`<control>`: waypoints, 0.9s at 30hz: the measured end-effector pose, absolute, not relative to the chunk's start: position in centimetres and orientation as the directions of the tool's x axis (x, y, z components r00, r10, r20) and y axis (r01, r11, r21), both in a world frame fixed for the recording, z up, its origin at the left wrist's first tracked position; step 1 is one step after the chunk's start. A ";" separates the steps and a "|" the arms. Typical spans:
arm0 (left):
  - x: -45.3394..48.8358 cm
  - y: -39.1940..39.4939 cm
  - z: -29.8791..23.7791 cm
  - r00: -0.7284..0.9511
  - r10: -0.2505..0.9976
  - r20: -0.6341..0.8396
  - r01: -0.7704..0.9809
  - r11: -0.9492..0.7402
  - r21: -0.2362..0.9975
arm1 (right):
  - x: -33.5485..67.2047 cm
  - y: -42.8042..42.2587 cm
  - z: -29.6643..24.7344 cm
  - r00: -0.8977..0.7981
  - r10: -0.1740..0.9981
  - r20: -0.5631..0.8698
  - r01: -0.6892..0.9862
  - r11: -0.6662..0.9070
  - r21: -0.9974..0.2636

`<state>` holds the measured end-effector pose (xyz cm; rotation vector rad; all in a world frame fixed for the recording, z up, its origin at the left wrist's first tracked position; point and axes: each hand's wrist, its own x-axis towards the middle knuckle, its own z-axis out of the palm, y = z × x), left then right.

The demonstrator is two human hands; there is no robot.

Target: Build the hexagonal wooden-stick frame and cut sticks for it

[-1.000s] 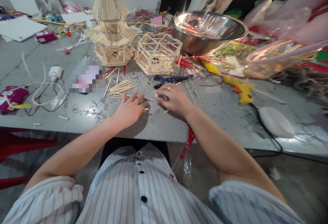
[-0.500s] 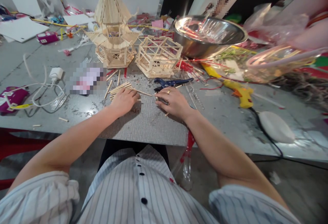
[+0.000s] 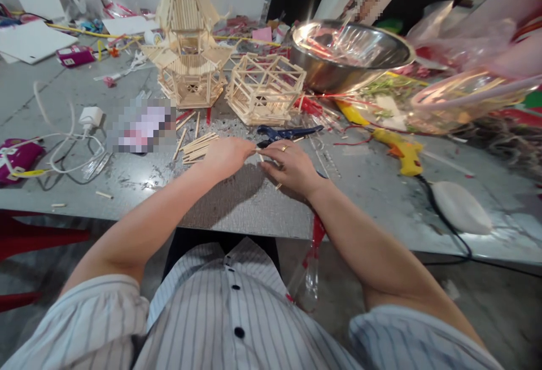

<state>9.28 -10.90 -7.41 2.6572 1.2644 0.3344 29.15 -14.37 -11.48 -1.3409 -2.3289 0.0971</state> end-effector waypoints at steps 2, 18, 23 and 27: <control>10.1 -10.9 -7.4 0.584 0.800 0.138 0.732 -0.593 0.336 | 29.2 -14.4 -11.8 -0.390 0.809 0.439 0.795 0.537 -0.283; 8.4 -11.6 -8.5 0.647 0.742 0.178 0.587 -0.633 0.505 | 28.2 -13.7 -9.5 -0.436 0.722 0.537 0.774 0.606 -0.185; 8.2 -10.7 -9.0 0.640 0.733 0.232 0.603 -0.665 0.439 | 28.0 -13.4 -8.2 -0.420 0.844 0.334 0.826 0.508 -0.244; 8.3 -10.9 -9.2 0.660 0.730 0.180 0.644 -0.672 0.365 | 28.7 -15.1 -9.0 -0.336 0.881 0.334 0.833 0.443 -0.332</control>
